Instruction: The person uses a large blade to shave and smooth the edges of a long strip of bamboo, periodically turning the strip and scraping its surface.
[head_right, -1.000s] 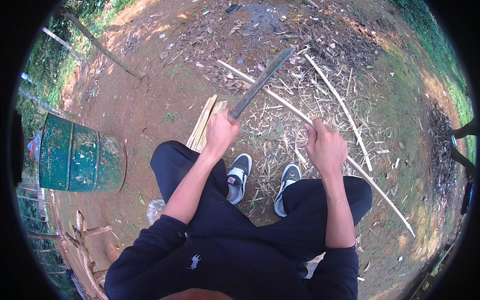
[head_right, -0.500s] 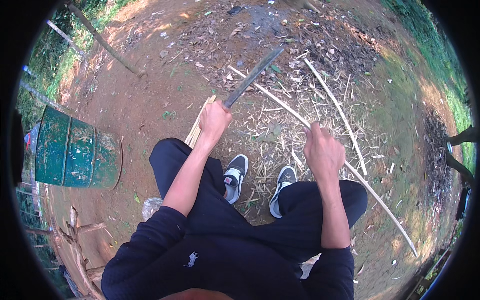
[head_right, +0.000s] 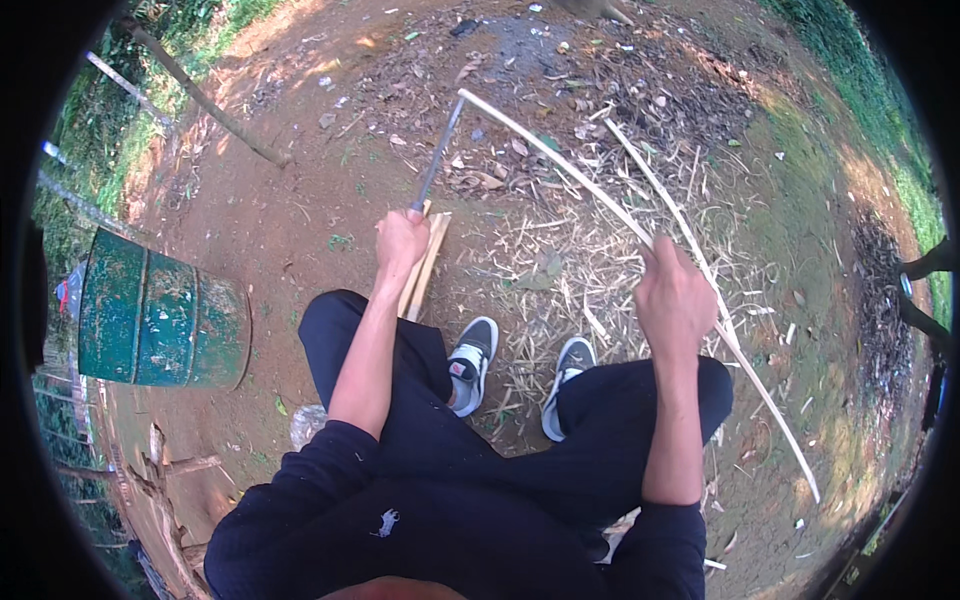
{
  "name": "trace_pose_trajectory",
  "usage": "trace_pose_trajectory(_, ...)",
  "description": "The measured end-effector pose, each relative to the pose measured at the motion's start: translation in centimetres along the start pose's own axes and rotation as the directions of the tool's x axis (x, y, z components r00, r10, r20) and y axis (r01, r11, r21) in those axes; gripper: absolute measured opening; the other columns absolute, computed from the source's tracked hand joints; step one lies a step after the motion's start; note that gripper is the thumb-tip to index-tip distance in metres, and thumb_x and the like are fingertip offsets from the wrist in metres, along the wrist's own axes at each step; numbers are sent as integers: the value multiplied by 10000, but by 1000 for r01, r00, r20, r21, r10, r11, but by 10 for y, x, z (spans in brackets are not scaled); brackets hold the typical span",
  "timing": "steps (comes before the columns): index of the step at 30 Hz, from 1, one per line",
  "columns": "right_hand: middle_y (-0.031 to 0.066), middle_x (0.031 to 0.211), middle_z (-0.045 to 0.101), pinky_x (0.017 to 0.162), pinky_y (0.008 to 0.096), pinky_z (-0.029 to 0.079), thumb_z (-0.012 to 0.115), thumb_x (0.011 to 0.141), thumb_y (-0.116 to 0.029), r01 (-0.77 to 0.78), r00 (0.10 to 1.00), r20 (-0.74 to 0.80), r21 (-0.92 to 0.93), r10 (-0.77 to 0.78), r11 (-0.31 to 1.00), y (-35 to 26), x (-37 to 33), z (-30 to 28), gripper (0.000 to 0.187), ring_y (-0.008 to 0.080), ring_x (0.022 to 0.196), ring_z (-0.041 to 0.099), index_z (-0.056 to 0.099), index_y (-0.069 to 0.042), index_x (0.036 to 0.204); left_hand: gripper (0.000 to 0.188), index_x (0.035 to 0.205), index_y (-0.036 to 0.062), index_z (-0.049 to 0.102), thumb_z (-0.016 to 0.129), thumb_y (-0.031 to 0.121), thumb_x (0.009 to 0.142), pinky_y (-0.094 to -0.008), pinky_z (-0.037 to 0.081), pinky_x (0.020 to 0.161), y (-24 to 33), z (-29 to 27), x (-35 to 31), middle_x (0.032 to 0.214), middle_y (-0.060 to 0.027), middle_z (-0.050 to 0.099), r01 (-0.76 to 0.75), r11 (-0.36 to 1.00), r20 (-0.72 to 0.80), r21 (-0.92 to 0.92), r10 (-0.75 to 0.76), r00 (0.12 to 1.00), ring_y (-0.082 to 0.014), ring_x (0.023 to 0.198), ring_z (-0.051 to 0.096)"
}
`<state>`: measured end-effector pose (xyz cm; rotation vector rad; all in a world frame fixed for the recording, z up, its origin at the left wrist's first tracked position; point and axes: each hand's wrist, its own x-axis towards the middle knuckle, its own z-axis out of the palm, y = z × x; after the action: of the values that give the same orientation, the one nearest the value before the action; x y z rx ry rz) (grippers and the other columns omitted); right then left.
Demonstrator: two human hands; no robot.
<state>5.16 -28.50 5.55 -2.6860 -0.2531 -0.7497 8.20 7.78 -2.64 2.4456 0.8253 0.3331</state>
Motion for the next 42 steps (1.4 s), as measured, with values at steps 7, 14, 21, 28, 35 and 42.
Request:
trace_pose_trajectory(7, 148, 706, 678, 517, 500, 461, 604, 961, -200, -97, 980, 179, 19, 93, 995, 14, -2, 24, 166, 384, 611, 663, 554, -72, 867, 255, 762, -29, 661, 712, 212, 830, -440, 516, 653, 23, -16, -26, 656, -202, 661, -73, 946, -22, -317, 70, 997, -307, 658, 697)
trace_pose_trajectory(14, 170, 668, 657, 544, 515, 480, 582, 979, -321, -157, 936, 323, 15, 144, 987, -8, -5, 27, 269, 401, 621, 665, 605, -73, 877, 289, 759, -18, 597, 700, 220, 886, -375, 432, 513, 46, -12, -72, 533, -85, 545, -299, 867, 118, -398, 371, 921, -179, 499, 566)
trace_pose_trajectory(21, 186, 617, 630, 590, 521, 498, 571, 986, -359, -212, 905, 394, 93, 160, 973, -25, -6, 28, 326, 415, 619, 652, 656, -55, 903, 265, 830, -15, 611, 727, 223, 834, -511, 524, 630, 52, 6, -100, 674, -234, 655, -480, 872, 226, -97, 489, 843, -436, 673, 673)
trace_pose_trajectory(28, 224, 604, 626, 534, 525, 502, 568, 987, -327, -206, 909, 392, 136, 138, 969, -36, -18, 33, 347, 437, 584, 650, 645, 0, 903, 261, 895, -13, 582, 747, 167, 803, -535, 535, 637, 40, 29, -100, 689, -240, 665, -513, 856, 249, -54, 510, 824, -444, 689, 677)
trace_pose_trajectory(35, 192, 597, 631, 519, 498, 499, 573, 979, -315, -165, 894, 426, 28, 137, 986, -28, -18, 25, 310, 391, 570, 652, 643, -29, 883, 251, 911, -27, 596, 730, 162, 816, -539, 542, 656, 37, 43, -98, 717, -262, 668, -511, 859, 261, 41, 484, 835, -462, 703, 676)
trace_pose_trajectory(42, 210, 651, 645, 566, 513, 516, 583, 961, -318, -139, 880, 448, -71, 156, 988, -21, -20, 8, 292, 410, 614, 655, 664, -51, 878, 245, 922, -69, 665, 602, 166, 899, -536, 560, 720, 13, 36, -23, 793, -301, 679, -264, 957, 139, 123, 247, 959, -463, 797, 693)
